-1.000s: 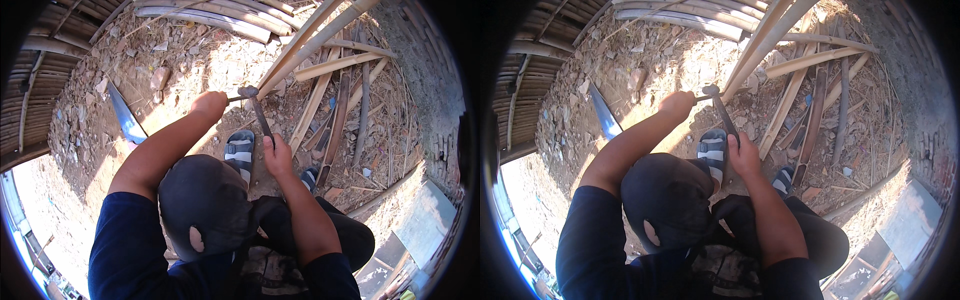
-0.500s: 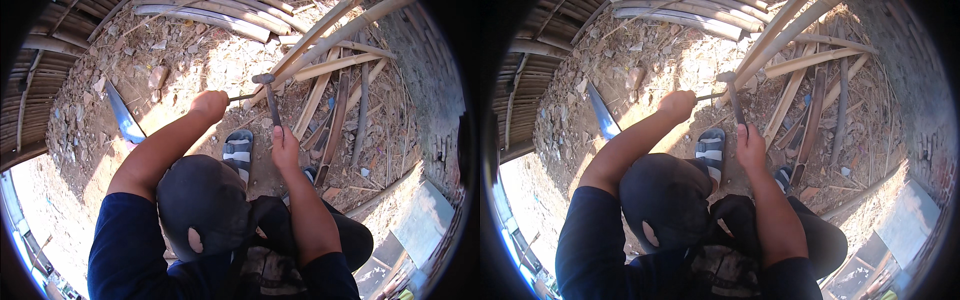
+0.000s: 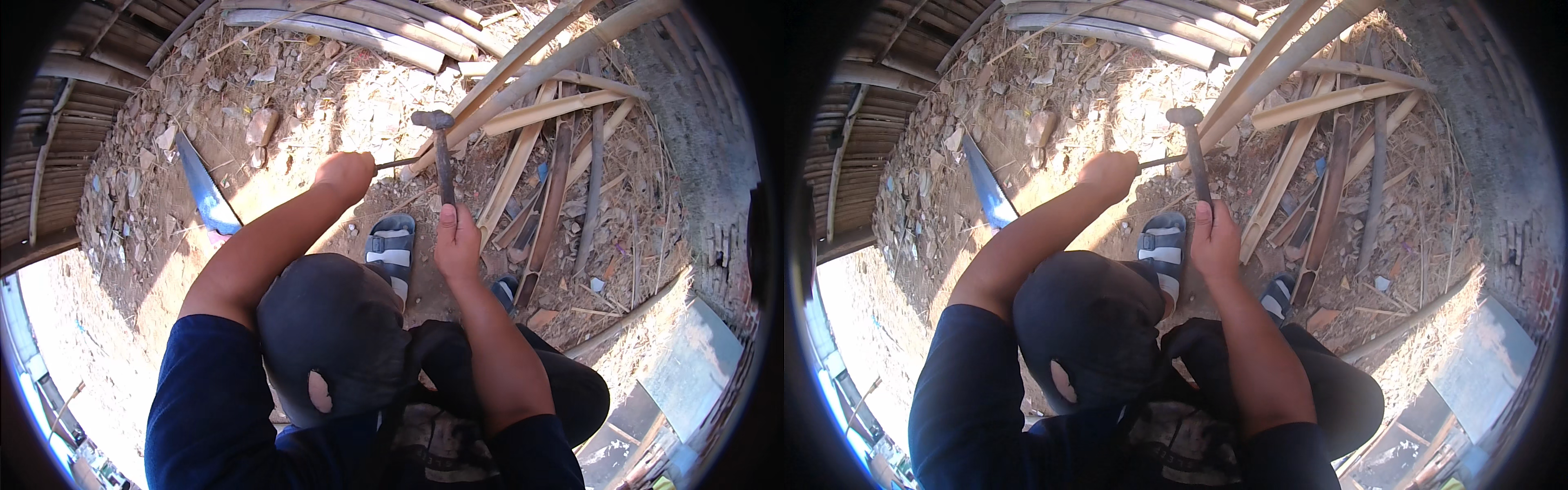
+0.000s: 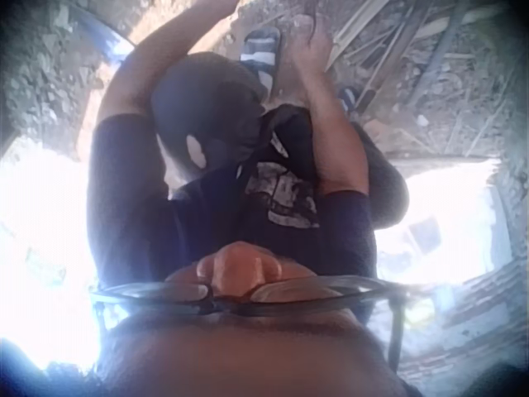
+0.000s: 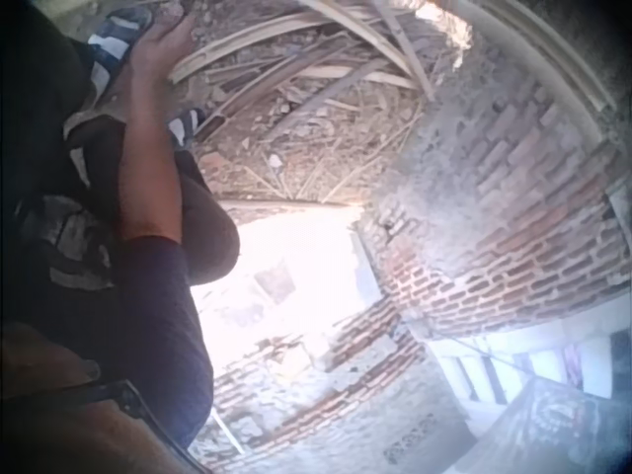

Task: The person splits a bamboo pole using a blade and a hammer. They place the blade against the top end of the bamboo and strike it with the hammer to drive it through, splitting the pole into sections.

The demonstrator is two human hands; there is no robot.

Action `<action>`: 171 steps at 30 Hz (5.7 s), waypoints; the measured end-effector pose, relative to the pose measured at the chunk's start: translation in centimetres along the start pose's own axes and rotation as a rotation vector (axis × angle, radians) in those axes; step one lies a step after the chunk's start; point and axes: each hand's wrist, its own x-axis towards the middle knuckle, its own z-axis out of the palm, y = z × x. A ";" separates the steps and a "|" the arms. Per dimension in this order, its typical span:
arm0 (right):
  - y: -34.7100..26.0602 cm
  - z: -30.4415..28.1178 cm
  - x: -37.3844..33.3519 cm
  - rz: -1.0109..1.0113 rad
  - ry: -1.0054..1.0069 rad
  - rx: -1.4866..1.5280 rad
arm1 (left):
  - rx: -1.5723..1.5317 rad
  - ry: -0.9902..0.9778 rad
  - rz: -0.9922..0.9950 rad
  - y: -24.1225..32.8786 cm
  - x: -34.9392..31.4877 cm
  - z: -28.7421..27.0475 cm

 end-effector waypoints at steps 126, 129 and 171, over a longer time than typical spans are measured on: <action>3.3 -3.5 3.7 0.255 -0.067 -0.522 | -0.025 0.019 0.078 -2.5 2.6 5.8; 4.6 -2.9 3.7 0.197 0.018 -0.478 | -0.001 0.007 0.070 -2.7 2.8 6.3; 8.2 -4.4 4.8 0.438 -0.022 -0.121 | -0.074 -0.015 -0.044 -2.7 1.2 6.7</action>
